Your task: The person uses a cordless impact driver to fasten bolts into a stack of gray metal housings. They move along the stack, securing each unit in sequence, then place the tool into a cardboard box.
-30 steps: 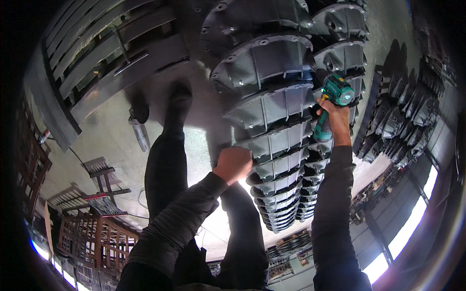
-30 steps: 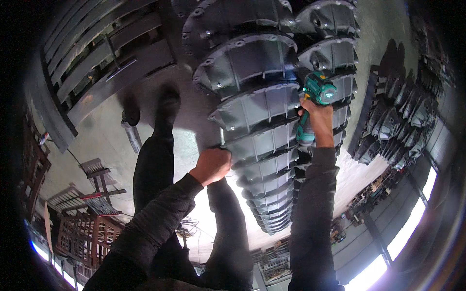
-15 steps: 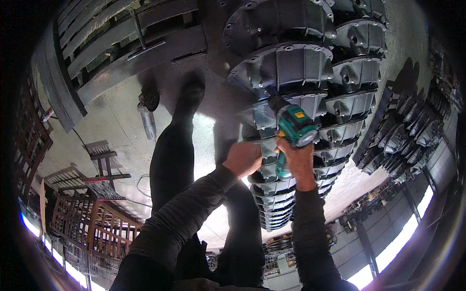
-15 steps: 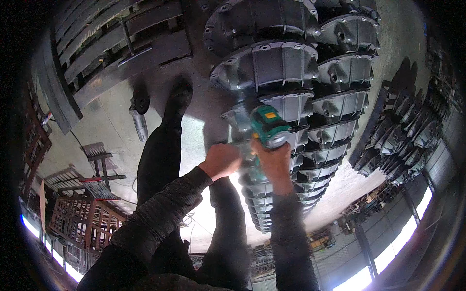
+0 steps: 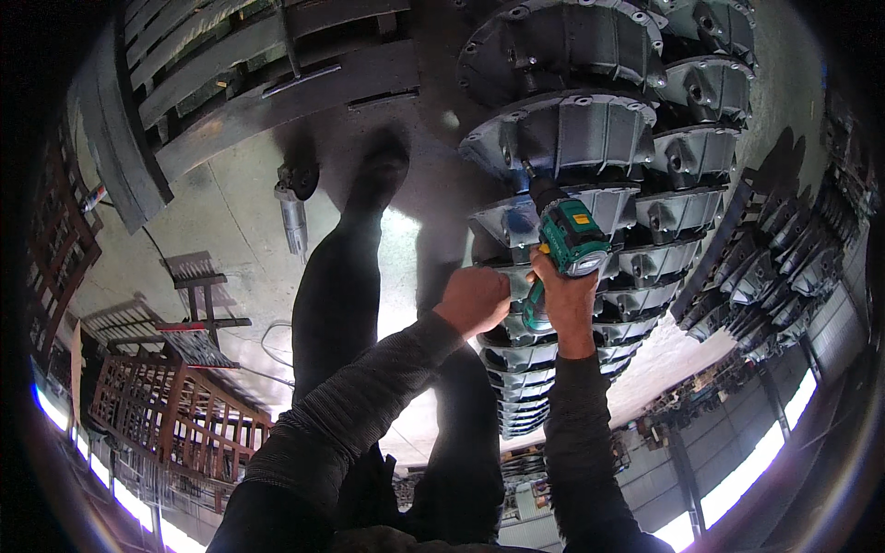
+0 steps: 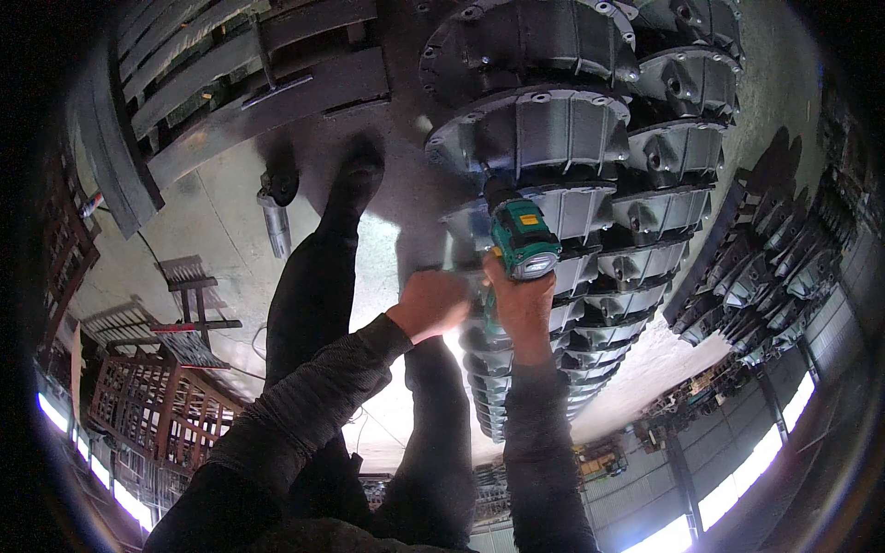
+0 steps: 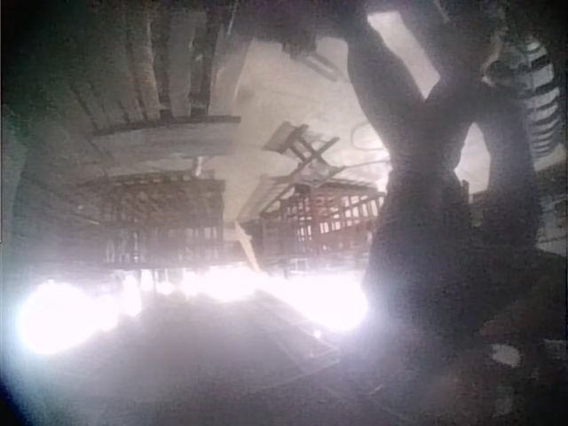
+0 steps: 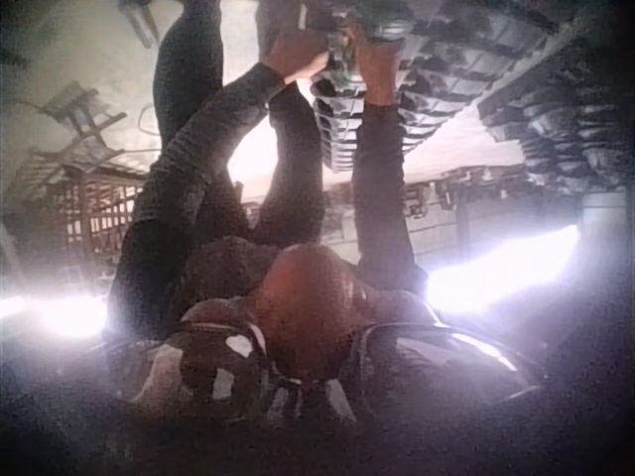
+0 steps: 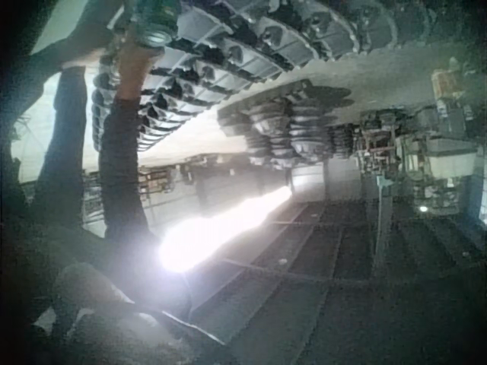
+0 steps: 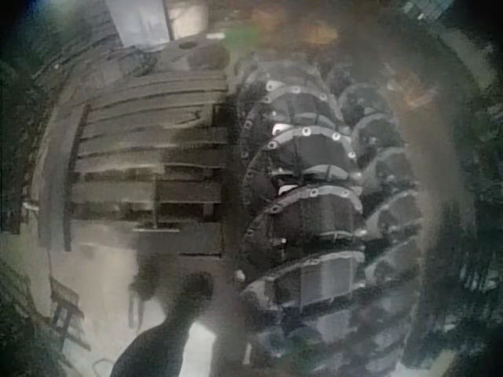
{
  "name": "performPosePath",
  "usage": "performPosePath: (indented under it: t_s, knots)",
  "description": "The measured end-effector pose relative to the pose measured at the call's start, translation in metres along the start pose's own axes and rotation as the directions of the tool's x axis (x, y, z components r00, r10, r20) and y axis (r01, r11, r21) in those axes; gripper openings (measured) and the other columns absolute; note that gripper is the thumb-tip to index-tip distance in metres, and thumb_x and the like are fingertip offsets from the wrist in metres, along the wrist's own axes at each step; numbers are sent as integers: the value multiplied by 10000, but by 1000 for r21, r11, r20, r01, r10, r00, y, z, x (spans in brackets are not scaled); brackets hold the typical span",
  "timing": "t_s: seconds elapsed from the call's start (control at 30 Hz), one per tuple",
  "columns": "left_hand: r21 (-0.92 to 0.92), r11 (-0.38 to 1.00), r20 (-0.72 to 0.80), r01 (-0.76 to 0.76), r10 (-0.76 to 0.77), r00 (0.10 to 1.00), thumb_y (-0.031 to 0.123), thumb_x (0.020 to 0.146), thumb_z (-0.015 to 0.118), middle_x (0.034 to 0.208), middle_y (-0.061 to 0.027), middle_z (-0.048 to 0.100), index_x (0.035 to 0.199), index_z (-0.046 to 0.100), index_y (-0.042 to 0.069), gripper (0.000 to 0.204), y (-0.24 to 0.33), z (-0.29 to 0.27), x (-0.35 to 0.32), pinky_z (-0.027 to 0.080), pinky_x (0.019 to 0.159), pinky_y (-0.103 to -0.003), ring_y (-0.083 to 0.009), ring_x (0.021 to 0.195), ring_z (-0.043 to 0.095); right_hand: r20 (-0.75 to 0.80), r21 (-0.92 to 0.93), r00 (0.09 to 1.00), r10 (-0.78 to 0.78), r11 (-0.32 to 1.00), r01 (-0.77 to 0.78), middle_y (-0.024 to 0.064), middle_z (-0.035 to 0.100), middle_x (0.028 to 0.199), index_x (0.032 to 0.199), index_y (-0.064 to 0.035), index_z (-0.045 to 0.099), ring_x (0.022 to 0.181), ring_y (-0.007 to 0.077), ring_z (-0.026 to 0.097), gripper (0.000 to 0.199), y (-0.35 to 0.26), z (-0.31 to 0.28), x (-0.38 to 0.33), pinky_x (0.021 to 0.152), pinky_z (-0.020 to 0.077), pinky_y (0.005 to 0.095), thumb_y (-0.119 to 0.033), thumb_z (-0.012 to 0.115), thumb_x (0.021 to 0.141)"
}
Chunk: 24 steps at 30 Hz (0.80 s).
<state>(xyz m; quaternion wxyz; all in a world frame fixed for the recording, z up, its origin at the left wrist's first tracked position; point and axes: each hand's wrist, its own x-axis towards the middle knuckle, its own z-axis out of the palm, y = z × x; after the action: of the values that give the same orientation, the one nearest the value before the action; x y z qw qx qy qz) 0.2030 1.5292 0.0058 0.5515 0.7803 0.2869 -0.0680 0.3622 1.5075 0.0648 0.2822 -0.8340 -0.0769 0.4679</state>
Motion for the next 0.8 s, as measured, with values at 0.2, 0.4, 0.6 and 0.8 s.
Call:
performPosePath:
  t_s: [0.2, 0.4, 0.6, 0.8]
  knots:
    - [25, 1000, 52, 0, -1, 999, 158, 799, 655, 714, -152, 698, 710, 702, 64, 137, -1, -9, 1, 566, 581, -462, -351, 667, 717, -36, -83, 996, 79, 993, -82, 40, 692, 828, 989, -19, 662, 618, 150, 667, 173, -2, -1, 5, 580, 527, 296, -39, 766, 852]
    - [32, 999, 13, -28, 27, 1000, 196, 795, 664, 654, -125, 654, 693, 655, 80, 155, -3, -9, -1, 525, 546, -470, -338, 626, 678, -163, -162, 981, 102, 978, -128, 28, 686, 781, 960, -26, 667, 607, 146, 662, 140, 11, 6, 8, 579, 523, 295, -37, 752, 850]
    - [16, 1000, -8, -8, 8, 1000, 221, 788, 684, 646, -115, 646, 706, 656, 84, 162, -5, -7, -1, 515, 553, -464, -321, 632, 675, -108, 7, 994, 14, 1000, -14, 48, 694, 738, 892, -8, 663, 633, 146, 651, 262, 31, 3, 8, 606, 523, 329, -180, 844, 815]
    - [40, 998, 40, -38, 37, 999, 232, 795, 687, 655, -111, 652, 728, 658, 83, 166, -3, -8, 0, 517, 563, -454, -311, 641, 680, -136, -102, 991, 14, 994, -28, 61, 697, 850, 1037, 10, 630, 703, 150, 657, 393, 48, 0, 11, 627, 526, 328, -175, 875, 793]
